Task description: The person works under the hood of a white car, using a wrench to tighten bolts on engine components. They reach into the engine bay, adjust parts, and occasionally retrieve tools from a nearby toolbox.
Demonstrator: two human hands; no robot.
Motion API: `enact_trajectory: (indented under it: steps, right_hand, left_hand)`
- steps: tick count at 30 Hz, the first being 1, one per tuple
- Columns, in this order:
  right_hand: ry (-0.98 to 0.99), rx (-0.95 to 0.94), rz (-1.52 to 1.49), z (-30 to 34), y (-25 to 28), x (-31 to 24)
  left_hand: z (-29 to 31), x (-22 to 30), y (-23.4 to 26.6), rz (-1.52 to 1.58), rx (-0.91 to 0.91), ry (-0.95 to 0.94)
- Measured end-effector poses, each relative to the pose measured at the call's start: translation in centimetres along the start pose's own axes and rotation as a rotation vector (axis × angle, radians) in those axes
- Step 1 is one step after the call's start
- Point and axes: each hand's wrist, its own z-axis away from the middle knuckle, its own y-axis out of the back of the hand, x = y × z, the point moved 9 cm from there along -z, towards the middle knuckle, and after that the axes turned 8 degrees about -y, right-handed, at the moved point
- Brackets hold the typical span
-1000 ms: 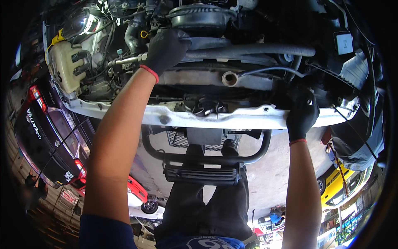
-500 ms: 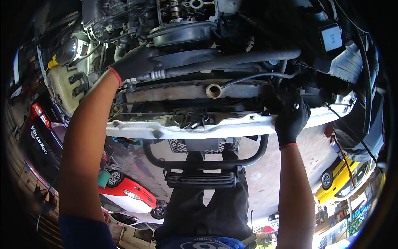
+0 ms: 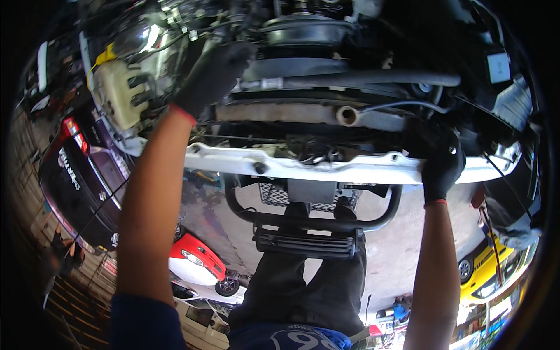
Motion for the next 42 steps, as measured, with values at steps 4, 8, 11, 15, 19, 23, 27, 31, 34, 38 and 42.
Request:
enact_trajectory:
  steps: [4,8,11,15,19,23,27,31,34,38,42]
  right_hand:
    - [0.046,-0.014,0.077,-0.1,0.3,0.7]
    - [-0.03,-0.052,0.058,-0.7,-1.7,2.8]
    - [-0.125,-0.132,-0.131,-1.0,-2.0,4.9]
    - [-0.265,-0.059,-0.131,-1.4,-0.8,5.9]
    - [0.044,0.268,0.088,-0.3,4.9,0.2]
    - [0.462,0.352,-0.027,5.7,6.7,-17.9]
    - [0.53,-0.053,-0.283,8.5,-1.5,-32.1]
    - [0.37,-0.622,-0.654,10.4,-10.3,-44.3]
    - [0.474,-0.92,-0.598,14.5,-13.6,-50.2]
    - [0.828,-0.913,-0.559,18.1,-10.5,-56.0]
    - [0.449,-1.227,-0.792,13.9,-13.5,-50.7]
  left_hand:
    - [13.5,1.8,6.8,-1.027,0.458,-0.209]
    - [25.6,-6.7,5.3,-0.687,0.809,0.302]
    - [23.5,-4.9,3.7,-0.658,0.791,0.25]
    - [23.3,-4.5,3.2,-0.554,0.837,0.285]
    - [23.7,-5.0,3.4,-0.585,0.842,0.344]
    - [24.9,-4.9,3.4,-0.592,0.921,0.339]
    - [24.8,-4.8,3.7,-0.514,0.855,0.344]
    - [24.8,-4.3,3.5,-0.534,0.882,0.335]
    - [23.9,-4.6,3.2,-0.519,0.819,0.361]
    - [27.3,-12.3,-2.0,-0.605,0.865,0.422]
    - [24.7,-5.8,1.6,-0.475,0.912,0.29]
